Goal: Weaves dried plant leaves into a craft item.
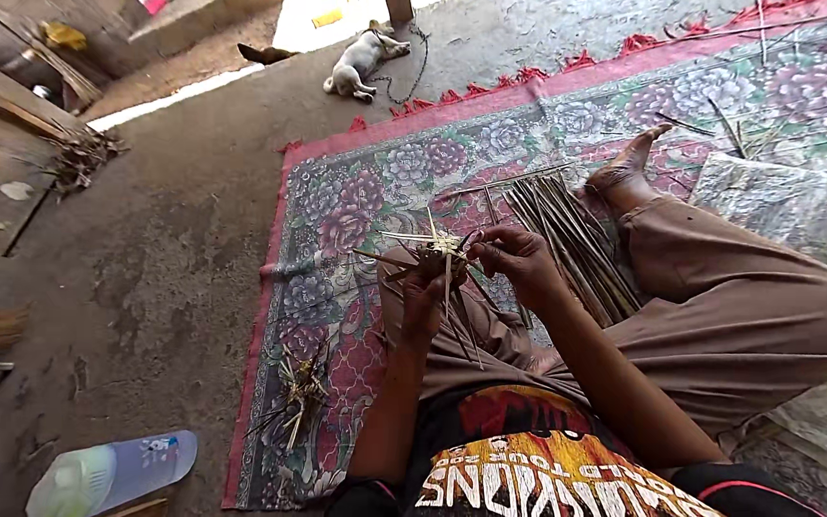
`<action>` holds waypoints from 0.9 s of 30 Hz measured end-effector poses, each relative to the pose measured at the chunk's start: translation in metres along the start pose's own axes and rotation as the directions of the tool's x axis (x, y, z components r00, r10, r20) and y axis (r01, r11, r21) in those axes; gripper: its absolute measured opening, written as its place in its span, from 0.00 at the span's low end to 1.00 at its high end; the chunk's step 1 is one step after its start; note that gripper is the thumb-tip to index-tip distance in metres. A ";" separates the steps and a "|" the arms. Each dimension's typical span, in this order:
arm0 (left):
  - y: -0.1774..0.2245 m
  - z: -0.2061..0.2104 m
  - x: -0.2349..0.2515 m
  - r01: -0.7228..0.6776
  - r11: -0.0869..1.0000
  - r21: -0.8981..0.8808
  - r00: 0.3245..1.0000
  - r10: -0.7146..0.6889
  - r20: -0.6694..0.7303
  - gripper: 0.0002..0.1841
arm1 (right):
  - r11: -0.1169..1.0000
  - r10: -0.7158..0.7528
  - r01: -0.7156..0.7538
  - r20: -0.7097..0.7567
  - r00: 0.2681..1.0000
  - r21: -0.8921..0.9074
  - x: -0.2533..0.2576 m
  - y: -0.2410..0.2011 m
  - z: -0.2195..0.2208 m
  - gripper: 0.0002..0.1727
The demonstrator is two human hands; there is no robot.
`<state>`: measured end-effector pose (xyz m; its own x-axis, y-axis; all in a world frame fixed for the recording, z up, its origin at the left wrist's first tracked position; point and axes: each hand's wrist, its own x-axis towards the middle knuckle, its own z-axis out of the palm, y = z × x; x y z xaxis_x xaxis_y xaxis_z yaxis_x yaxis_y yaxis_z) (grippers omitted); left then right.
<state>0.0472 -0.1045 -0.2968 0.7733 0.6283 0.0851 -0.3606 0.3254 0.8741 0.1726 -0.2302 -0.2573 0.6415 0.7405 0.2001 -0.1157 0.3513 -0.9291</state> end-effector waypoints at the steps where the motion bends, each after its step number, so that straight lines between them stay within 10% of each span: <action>1: 0.000 0.000 0.000 0.000 1.000 0.007 1.000 0.000 -0.001 0.16 | 1.000 0.001 -0.001 -0.003 1.000 -0.013 0.001 0.002 0.001 0.06; 16: 0.004 -0.003 0.001 0.074 0.991 0.114 0.996 -0.078 0.032 0.11 | 0.973 0.107 -0.067 0.176 0.979 -0.220 0.003 0.003 -0.009 0.04; 27: -0.031 -0.014 0.009 -0.158 0.984 0.081 0.985 0.163 -0.055 0.11 | 0.941 0.184 -0.108 0.215 0.959 -0.322 0.004 0.052 -0.007 0.17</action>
<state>0.0583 -0.0987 -0.3296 0.6745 0.7107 0.2001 -0.4348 0.1633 0.8856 0.1747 -0.2133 -0.3074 0.4307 0.8981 0.0884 0.0666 0.0661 -0.9956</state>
